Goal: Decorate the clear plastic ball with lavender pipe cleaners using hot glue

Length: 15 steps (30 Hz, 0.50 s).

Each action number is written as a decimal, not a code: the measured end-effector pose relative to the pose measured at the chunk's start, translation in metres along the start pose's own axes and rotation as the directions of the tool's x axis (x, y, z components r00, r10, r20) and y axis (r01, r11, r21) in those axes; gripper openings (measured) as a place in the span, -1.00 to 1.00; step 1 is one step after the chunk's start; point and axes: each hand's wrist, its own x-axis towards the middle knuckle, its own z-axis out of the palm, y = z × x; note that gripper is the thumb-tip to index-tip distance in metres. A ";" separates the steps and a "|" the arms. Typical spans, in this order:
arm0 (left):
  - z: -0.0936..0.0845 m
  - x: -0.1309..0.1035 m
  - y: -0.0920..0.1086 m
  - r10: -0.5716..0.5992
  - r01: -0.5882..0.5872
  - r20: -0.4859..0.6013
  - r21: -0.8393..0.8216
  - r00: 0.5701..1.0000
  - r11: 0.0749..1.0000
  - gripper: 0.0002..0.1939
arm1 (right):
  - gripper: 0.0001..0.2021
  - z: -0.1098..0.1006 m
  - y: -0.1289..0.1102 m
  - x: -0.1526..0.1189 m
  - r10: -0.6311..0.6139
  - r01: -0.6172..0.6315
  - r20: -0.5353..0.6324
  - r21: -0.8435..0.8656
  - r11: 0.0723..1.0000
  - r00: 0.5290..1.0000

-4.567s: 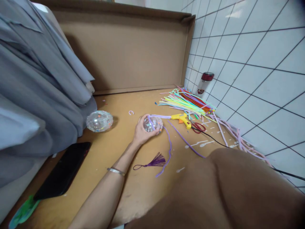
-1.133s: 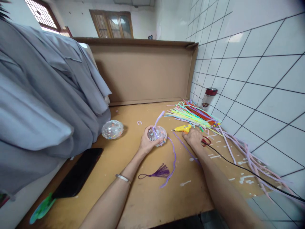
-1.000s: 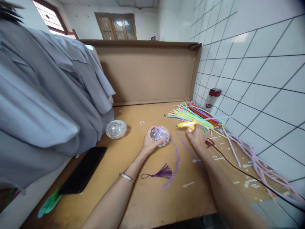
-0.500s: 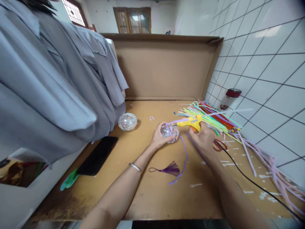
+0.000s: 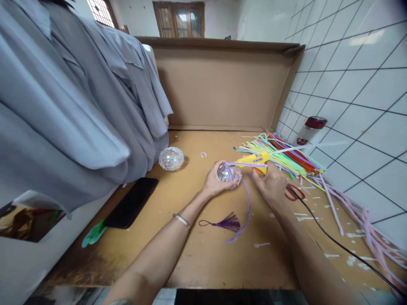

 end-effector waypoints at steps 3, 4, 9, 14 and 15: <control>0.000 0.000 -0.001 0.014 -0.014 -0.003 -0.005 1.000 1.000 -0.25 | -0.65 -0.001 -0.001 0.000 0.026 -0.025 0.038 -0.014 1.000 0.999; 0.001 0.000 -0.001 0.017 -0.017 -0.003 -0.004 1.000 1.000 -0.25 | -0.65 -0.001 -0.001 0.000 0.030 -0.030 0.045 -0.014 0.999 0.999; 0.001 -0.001 -0.002 0.029 -0.029 0.004 0.015 1.000 0.999 -0.25 | -0.64 -0.002 -0.001 0.000 -0.004 0.002 0.067 0.019 1.000 0.998; 0.000 -0.001 0.000 0.026 -0.027 0.023 0.026 0.999 0.999 -0.24 | -0.64 -0.003 -0.002 0.000 0.002 -0.003 0.078 0.013 1.000 0.997; 0.000 -0.002 0.000 0.027 -0.028 0.027 0.033 0.999 0.999 -0.24 | -0.64 -0.003 -0.002 0.000 0.009 -0.010 0.074 0.011 1.000 0.997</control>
